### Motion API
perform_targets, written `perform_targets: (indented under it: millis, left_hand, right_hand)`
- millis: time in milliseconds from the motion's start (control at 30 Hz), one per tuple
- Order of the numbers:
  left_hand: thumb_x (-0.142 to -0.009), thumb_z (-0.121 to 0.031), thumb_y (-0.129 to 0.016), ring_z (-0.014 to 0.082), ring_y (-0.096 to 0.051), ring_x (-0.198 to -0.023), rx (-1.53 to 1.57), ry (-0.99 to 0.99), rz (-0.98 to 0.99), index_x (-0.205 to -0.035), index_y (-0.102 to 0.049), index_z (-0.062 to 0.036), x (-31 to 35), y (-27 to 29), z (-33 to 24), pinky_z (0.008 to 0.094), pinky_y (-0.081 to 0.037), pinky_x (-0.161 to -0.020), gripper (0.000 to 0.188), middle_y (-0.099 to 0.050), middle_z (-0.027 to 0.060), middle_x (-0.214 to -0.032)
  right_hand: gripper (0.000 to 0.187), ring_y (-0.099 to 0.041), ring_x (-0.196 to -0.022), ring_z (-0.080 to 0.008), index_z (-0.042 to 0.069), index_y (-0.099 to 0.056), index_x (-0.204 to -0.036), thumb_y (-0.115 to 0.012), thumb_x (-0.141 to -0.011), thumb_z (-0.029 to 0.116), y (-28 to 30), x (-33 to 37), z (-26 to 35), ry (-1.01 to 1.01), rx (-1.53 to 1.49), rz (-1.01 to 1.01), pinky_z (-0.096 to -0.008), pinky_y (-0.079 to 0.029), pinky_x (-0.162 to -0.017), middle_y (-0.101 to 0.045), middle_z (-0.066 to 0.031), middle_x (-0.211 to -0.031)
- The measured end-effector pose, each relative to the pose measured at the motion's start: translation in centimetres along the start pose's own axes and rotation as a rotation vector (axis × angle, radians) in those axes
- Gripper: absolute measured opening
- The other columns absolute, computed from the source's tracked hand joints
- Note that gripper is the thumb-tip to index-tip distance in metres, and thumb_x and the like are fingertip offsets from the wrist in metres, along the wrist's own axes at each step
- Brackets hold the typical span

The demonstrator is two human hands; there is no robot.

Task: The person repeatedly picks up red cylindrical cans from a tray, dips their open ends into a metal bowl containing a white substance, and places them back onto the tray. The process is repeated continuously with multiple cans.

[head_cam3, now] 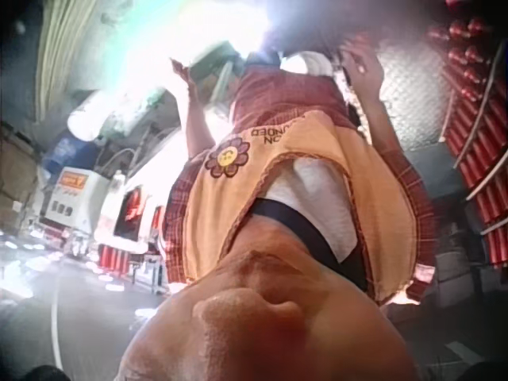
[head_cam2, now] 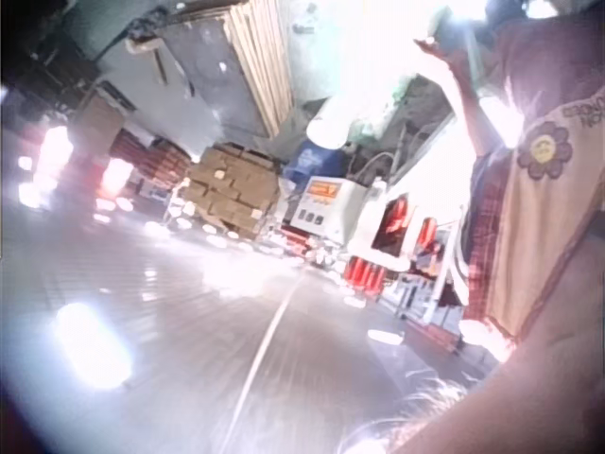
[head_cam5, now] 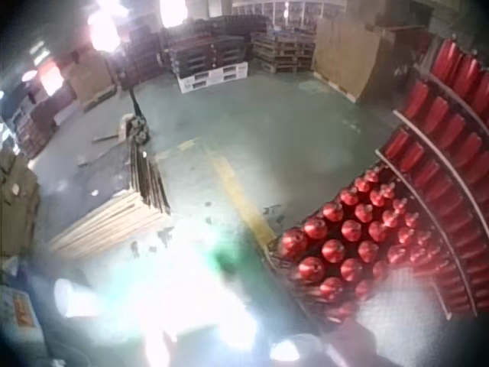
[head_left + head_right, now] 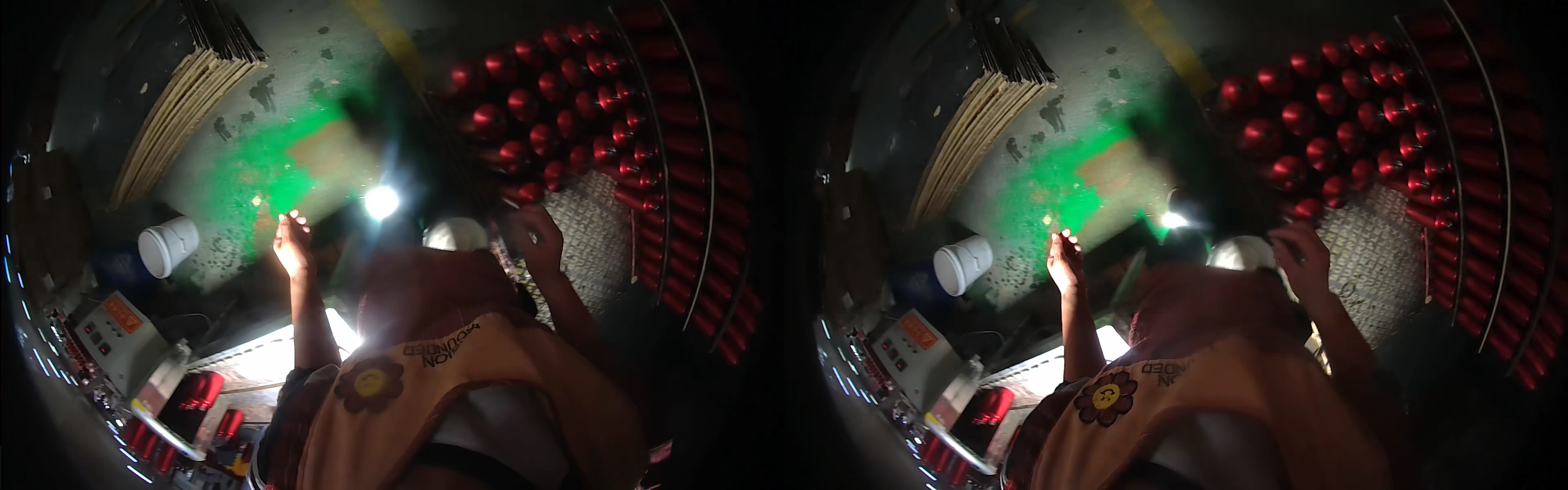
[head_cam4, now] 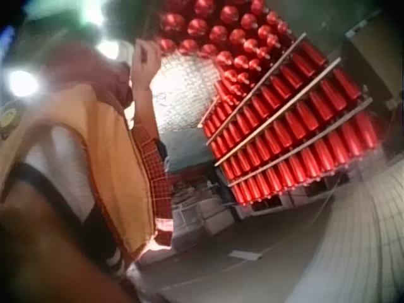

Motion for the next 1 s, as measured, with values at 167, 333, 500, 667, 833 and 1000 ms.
perform_targets:
  millis: [167,333,500,667,833,1000]
  left_hand:
    - [-0.1,-0.04,-0.056,0.0073,-0.052,-0.068,-0.024,0.086,-0.132,-0.106,-0.066,-0.0124,-5.8,2.2,-7.3,0.0215,-0.036,-0.053,0.03,-0.062,-0.0042,-0.083]
    - [-0.102,-0.039,-0.053,0.0062,-0.051,-0.07,0.01,-0.056,-0.077,-0.105,-0.066,-0.0128,-14.0,-2.7,-14.1,0.0213,-0.037,-0.058,0.029,-0.06,-0.0051,-0.081]
    - [-0.103,-0.031,-0.054,0.0089,-0.051,-0.069,0.054,-0.085,0.122,-0.107,-0.063,-0.0058,-22.8,-10.7,-18.6,0.0223,-0.038,-0.058,0.027,-0.062,0.0022,-0.087]
    - [-0.104,-0.043,-0.047,0.009,-0.05,-0.075,-0.132,0.028,0.102,-0.127,-0.06,0.0004,-32.1,-17.4,-21.2,0.0229,-0.04,-0.065,0.05,-0.062,0.0024,-0.092]
    - [-0.103,-0.049,-0.045,0.0097,-0.05,-0.074,-0.524,-0.002,0.253,-0.124,-0.064,0.0004,-37.0,-23.5,-25.2,0.0241,-0.041,-0.065,0.057,-0.063,0.0043,-0.096]
    - [-0.103,-0.041,-0.049,0.0107,-0.057,-0.076,-0.915,-0.063,0.779,-0.106,-0.073,-0.0007,-40.8,-36.4,-24.8,0.0269,-0.046,-0.066,0.047,-0.072,0.0079,-0.097]
  right_hand:
    - [0.02,-0.064,-0.08,-0.0156,0.007,-0.072,-0.099,-0.068,-0.083,-0.004,-8.1,-10.0,7.8,0.201,-0.102,0.194,-0.0251,-0.051,-0.067,-0.065,-0.0074,-0.094]
    - [0.022,-0.063,-0.078,-0.0157,0.004,-0.069,-0.102,-0.069,-0.082,-0.007,-10.2,-16.9,10.9,0.23,-0.181,0.116,-0.0261,-0.051,-0.066,-0.064,-0.0094,-0.092]
    - [0.019,-0.064,-0.079,-0.0165,0.004,-0.068,-0.103,-0.068,-0.086,-0.004,-12.3,-24.8,11.5,0.165,-0.253,0.074,-0.0271,-0.052,-0.068,-0.064,-0.0088,-0.093]
    - [0.017,-0.065,-0.085,-0.0205,0.005,-0.068,-0.105,-0.067,-0.089,0.0,-16.6,-35.2,11.4,0.339,-0.352,-0.086,-0.0307,-0.052,-0.074,-0.066,-0.0086,-0.098]
    - [0.017,-0.067,-0.089,-0.0225,0.007,-0.07,-0.104,-0.066,-0.089,0.0,-18.0,-41.2,13.4,0.186,-0.382,-0.094,-0.0332,-0.053,-0.077,-0.067,-0.0094,-0.1]
    - [0.03,-0.063,-0.093,-0.018,0.012,-0.067,-0.121,-0.063,-0.093,0.005,-16.7,-40.5,10.6,-0.059,-0.397,-0.319,-0.0312,-0.052,-0.082,-0.061,-0.0071,-0.102]
Point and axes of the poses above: each hand's wrist, its own x-axis away from the middle knuckle, its own y-axis out of the back of the hand, z = x × y, the point moved 4 cm from there along -x, towards the middle knuckle
